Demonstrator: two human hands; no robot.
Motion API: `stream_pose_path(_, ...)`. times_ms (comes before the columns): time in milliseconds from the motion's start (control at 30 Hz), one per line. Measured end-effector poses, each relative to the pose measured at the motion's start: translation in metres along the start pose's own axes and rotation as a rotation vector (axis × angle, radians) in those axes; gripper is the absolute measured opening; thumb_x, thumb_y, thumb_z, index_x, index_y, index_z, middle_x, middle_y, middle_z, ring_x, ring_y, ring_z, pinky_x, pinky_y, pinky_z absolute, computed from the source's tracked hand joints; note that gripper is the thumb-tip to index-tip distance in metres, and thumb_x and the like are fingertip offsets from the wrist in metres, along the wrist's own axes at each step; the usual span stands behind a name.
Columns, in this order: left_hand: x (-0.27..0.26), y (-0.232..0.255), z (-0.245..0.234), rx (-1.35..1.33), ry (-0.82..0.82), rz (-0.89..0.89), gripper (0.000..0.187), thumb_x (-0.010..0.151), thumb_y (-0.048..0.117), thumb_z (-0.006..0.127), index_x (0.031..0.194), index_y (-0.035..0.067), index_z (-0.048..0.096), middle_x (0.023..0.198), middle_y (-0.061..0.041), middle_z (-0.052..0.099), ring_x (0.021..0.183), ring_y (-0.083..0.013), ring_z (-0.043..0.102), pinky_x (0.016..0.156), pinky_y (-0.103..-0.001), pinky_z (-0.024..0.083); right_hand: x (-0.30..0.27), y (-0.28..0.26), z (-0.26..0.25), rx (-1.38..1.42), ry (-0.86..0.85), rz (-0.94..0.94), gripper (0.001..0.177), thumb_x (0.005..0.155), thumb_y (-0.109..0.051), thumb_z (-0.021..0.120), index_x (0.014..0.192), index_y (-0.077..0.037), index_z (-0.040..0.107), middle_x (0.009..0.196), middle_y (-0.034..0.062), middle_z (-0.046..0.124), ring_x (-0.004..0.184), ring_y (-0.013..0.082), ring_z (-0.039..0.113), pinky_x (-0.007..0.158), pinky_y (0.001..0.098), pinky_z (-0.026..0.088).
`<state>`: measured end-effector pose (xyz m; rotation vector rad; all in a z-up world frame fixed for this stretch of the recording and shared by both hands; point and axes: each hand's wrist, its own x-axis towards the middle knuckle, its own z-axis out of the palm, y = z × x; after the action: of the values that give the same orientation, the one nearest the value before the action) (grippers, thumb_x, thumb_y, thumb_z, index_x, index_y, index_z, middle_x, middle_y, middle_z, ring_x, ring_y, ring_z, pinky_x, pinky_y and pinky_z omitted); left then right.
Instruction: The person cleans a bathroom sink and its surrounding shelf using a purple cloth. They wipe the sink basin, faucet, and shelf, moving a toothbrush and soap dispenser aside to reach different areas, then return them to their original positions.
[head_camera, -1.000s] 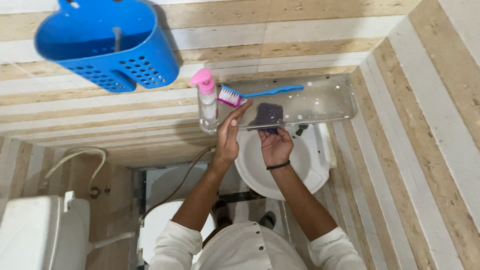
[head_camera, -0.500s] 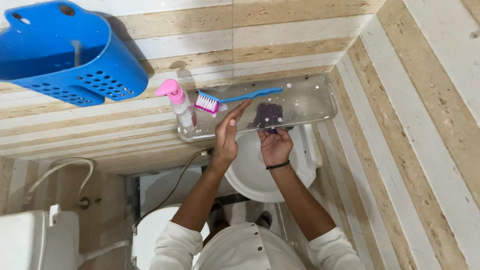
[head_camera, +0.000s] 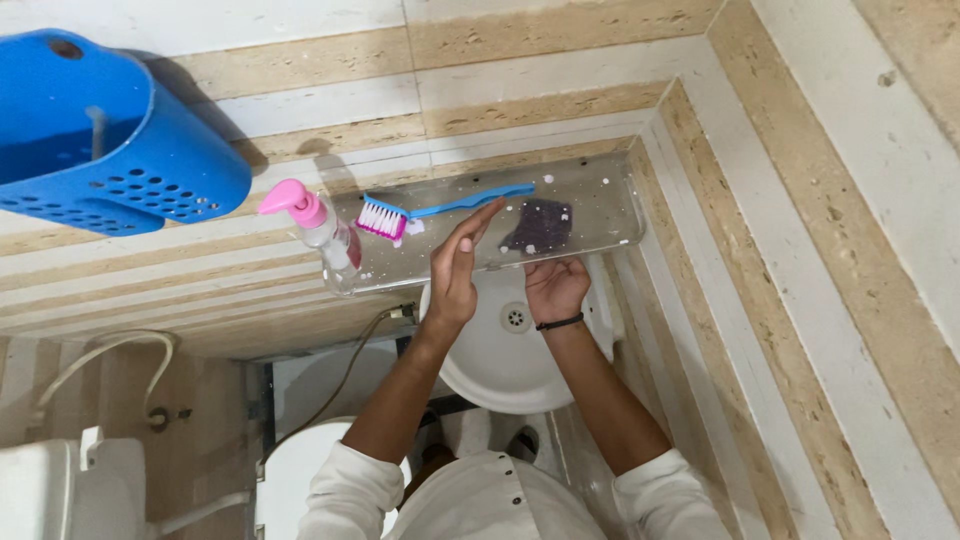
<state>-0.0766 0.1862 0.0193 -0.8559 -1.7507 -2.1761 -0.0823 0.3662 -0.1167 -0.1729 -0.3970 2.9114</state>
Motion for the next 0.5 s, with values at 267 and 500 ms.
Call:
stream_pose_path(267,0.003,-0.01,0.021,-0.008,-0.024,-0.018,0.057,0.116,0.034,0.029,0.145,-0.011,0.05,0.151,-0.028,0.054,0.147,-0.0386,0.049,0.128,-0.049,0.036,0.016,-0.031,-0.018,0.03,0.018,-0.047,0.042,0.1,-0.019,0.039,0.128,0.001,0.063,0.128,0.016,0.07,0.113,0.0287,0.069,0.097,0.0441,0.056)
stream_pose_path(500,0.003,-0.012,0.034,-0.011,-0.05,-0.061,0.059,0.116,0.036,0.029,0.146,-0.01,0.05,0.15,-0.028,0.056,0.147,-0.0381,0.05,0.128,-0.048,0.035,0.018,-0.05,-0.035,0.023,0.164,-0.067,0.034,0.095,-0.017,0.04,0.112,0.0,0.064,0.113,0.0133,0.072,0.1,0.025,0.071,0.092,0.0393,0.059)
